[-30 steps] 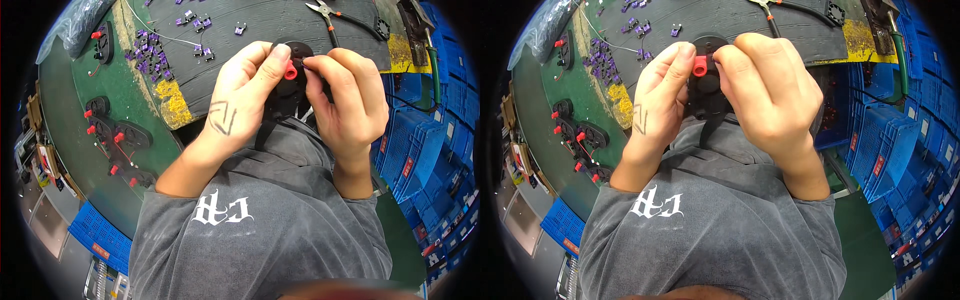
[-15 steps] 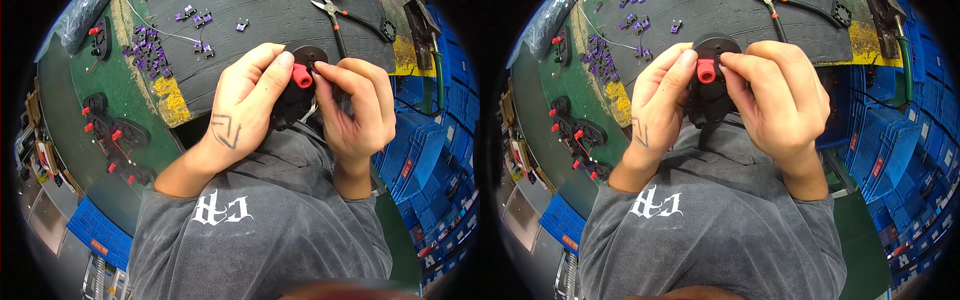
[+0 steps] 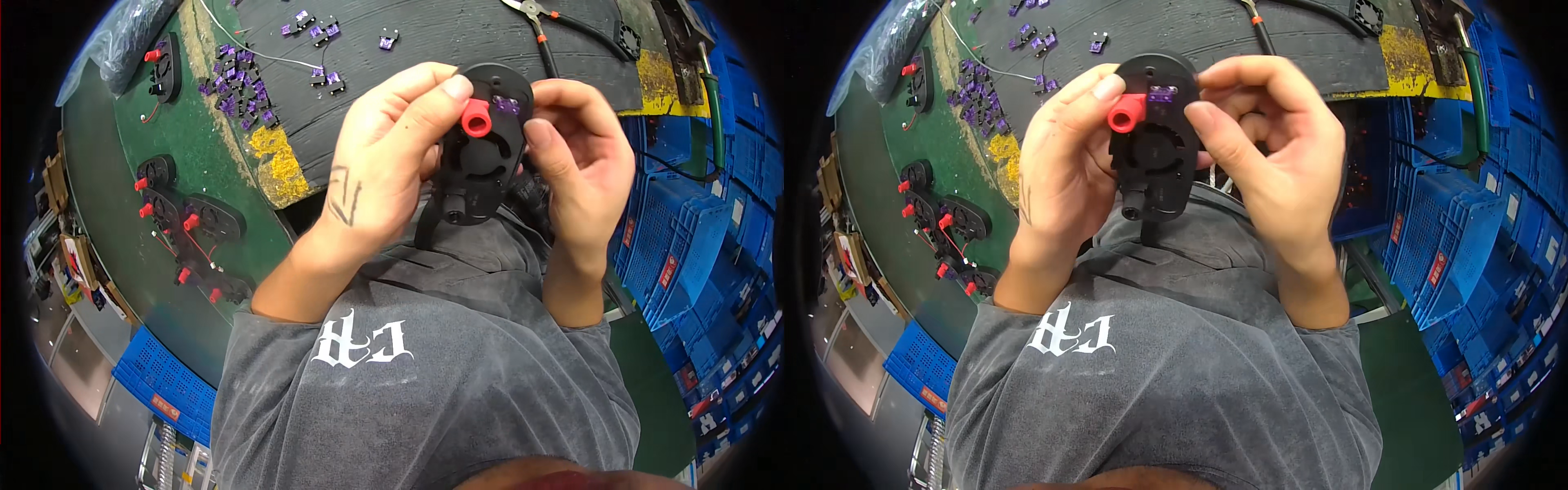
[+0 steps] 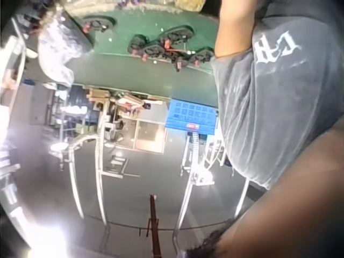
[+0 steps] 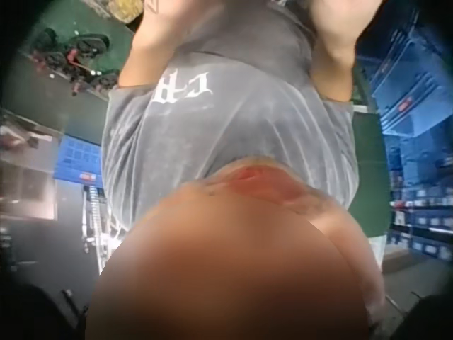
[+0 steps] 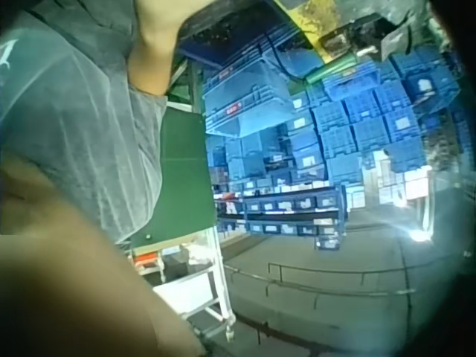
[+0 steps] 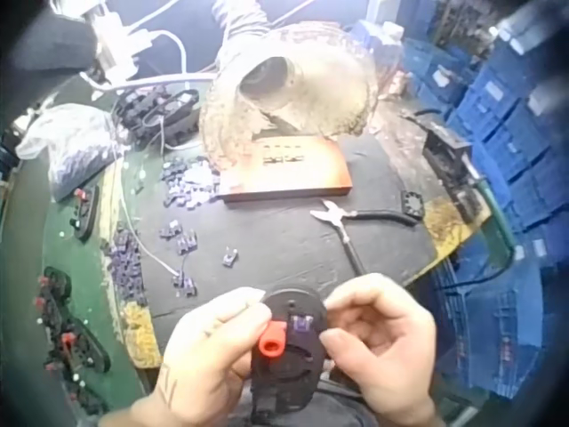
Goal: Assembling and soldering components of an electronic device at a workbench.
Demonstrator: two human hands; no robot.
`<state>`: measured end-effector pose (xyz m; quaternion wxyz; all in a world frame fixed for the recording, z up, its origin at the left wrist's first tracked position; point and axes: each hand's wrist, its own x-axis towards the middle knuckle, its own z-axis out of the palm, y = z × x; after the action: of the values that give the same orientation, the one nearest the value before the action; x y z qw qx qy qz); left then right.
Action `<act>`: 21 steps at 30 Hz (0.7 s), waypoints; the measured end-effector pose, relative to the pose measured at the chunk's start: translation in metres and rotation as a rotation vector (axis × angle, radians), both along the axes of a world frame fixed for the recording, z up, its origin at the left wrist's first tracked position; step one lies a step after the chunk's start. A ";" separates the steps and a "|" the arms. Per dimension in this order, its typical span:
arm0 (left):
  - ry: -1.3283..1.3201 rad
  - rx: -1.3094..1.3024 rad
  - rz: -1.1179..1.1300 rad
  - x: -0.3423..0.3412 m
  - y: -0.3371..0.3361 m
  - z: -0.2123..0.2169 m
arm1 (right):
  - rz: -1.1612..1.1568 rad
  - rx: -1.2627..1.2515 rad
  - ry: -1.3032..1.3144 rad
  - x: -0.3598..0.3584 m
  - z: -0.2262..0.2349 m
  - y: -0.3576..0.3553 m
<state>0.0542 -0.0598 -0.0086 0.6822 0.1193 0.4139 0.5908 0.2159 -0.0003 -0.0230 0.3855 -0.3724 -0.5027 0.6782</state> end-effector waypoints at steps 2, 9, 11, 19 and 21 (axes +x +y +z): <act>0.010 0.004 -0.012 -0.003 -0.001 0.000 | 0.028 -0.082 0.045 0.001 0.002 0.001; 0.022 -0.007 -0.003 0.001 0.000 -0.004 | 0.087 -0.148 0.083 0.002 0.001 0.004; 0.034 -0.015 0.006 0.002 -0.001 -0.005 | 0.121 -0.139 0.098 0.003 -0.001 0.006; 0.008 -0.010 0.021 0.003 0.000 -0.007 | 0.110 -0.185 0.109 -0.003 -0.003 0.006; 0.077 -0.008 0.047 0.003 0.000 -0.009 | 0.102 -0.174 0.103 -0.003 -0.004 0.006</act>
<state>0.0567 -0.0600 -0.0175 0.6521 0.1294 0.4451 0.5999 0.2128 0.0055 -0.0268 0.3420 -0.3430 -0.4399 0.7562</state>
